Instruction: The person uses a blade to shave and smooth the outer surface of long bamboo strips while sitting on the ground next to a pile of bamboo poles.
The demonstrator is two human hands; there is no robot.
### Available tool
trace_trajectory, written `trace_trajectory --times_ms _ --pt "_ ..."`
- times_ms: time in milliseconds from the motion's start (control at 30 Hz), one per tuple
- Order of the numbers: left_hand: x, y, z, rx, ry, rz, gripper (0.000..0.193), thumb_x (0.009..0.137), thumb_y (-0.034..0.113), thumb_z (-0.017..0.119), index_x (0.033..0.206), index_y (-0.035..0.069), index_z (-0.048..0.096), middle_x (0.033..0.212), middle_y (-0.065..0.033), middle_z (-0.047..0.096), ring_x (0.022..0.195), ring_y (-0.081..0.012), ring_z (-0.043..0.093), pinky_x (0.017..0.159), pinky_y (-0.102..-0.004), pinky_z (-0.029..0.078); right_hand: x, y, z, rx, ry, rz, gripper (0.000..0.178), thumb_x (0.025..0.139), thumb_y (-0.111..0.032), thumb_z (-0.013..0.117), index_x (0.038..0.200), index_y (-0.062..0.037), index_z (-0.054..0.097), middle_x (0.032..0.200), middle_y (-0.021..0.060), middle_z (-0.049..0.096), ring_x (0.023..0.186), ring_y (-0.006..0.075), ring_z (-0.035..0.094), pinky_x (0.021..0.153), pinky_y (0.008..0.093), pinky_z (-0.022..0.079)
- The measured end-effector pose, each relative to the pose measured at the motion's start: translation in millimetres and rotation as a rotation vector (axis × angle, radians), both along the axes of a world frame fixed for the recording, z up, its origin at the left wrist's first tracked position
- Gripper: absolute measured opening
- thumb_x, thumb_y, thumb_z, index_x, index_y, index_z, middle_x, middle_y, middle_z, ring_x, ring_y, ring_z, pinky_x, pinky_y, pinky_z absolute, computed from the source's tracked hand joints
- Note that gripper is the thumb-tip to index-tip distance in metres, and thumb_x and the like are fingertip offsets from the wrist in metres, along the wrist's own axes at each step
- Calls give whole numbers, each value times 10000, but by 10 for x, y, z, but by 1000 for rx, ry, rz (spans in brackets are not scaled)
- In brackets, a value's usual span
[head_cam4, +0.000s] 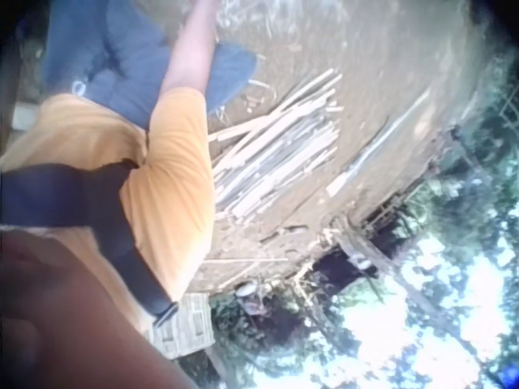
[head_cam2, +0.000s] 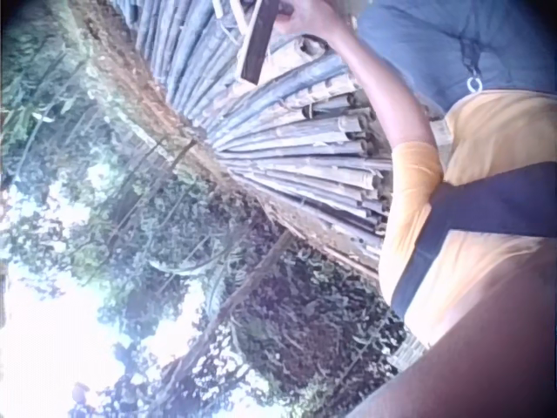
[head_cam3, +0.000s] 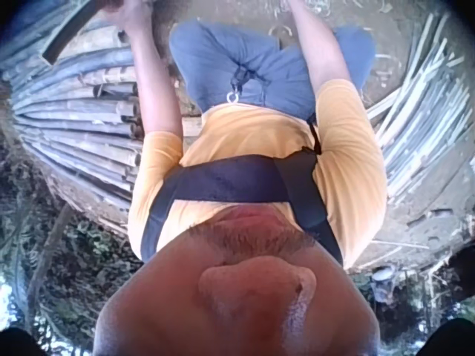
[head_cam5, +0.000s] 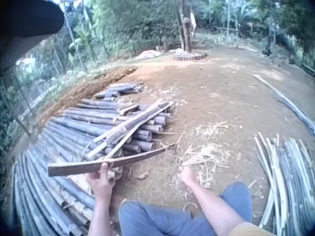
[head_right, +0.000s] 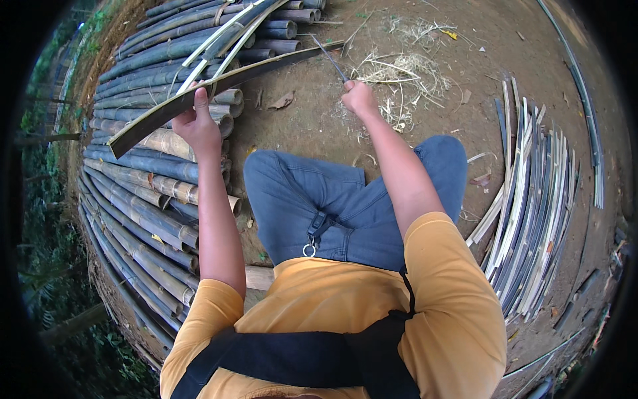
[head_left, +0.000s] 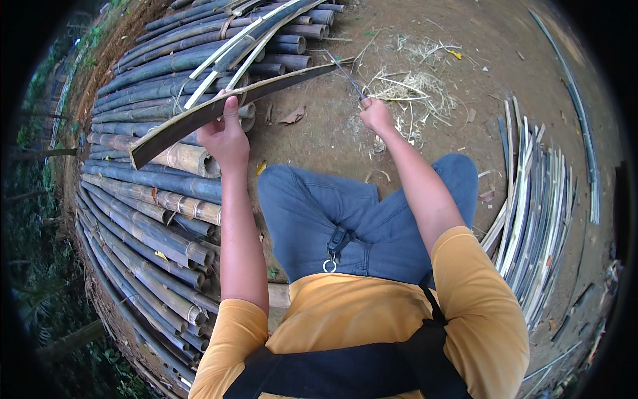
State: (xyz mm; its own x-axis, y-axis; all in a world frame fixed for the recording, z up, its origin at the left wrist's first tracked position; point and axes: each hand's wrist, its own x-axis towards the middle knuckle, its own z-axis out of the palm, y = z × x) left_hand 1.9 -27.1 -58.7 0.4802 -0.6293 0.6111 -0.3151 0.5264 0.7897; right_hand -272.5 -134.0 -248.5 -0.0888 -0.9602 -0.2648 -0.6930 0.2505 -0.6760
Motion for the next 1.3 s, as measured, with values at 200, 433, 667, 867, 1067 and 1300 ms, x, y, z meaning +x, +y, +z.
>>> trace_trajectory --times_ms 200,433,667,867,1067,1300 --pt "267 68 -54 68 28 19 283 960 112 687 1148 -74 589 1113 -172 678 1039 -222 662 902 -367 573 213 -117 96 64 150 71 333 986 -356 533 1168 -110 663 1115 201 699 1101 369 663 947 482 521" --pt "313 57 1 104 96 129 243 980 127 660 1117 -64 597 1089 -159 682 976 -211 681 811 -338 603 143 -225 121 137 115 24 355 1012 -358 486 1184 -106 668 1175 191 689 1121 366 660 949 486 521" --pt "-12 -77 344 19 20 42 243 961 124 688 1114 -49 612 1038 -113 676 906 -157 655 711 -291 606 -286 45 442 139 113 59 326 998 -348 507 1192 -148 678 1141 194 696 1067 366 673 912 475 513" --pt "-471 -16 1135 -62 21 28 260 946 168 710 1068 -45 622 985 -94 667 814 -115 631 624 -285 632 -765 236 829 64 176 79 312 988 -332 523 1184 -155 689 1108 199 705 1034 374 680 880 483 512" --pt "-275 373 1189 -69 70 11 269 951 182 706 1094 -22 605 961 -87 667 803 -119 637 617 -287 619 -831 748 817 54 124 77 341 991 -350 515 1115 -90 697 1091 246 696 1025 414 674 879 489 518" --pt "229 694 812 -38 72 86 291 957 214 712 1115 -1 596 992 -76 671 822 -126 642 685 -285 552 -462 1121 446 53 69 73 358 1001 -344 513 1083 -39 680 1074 260 692 1034 441 662 886 510 514"
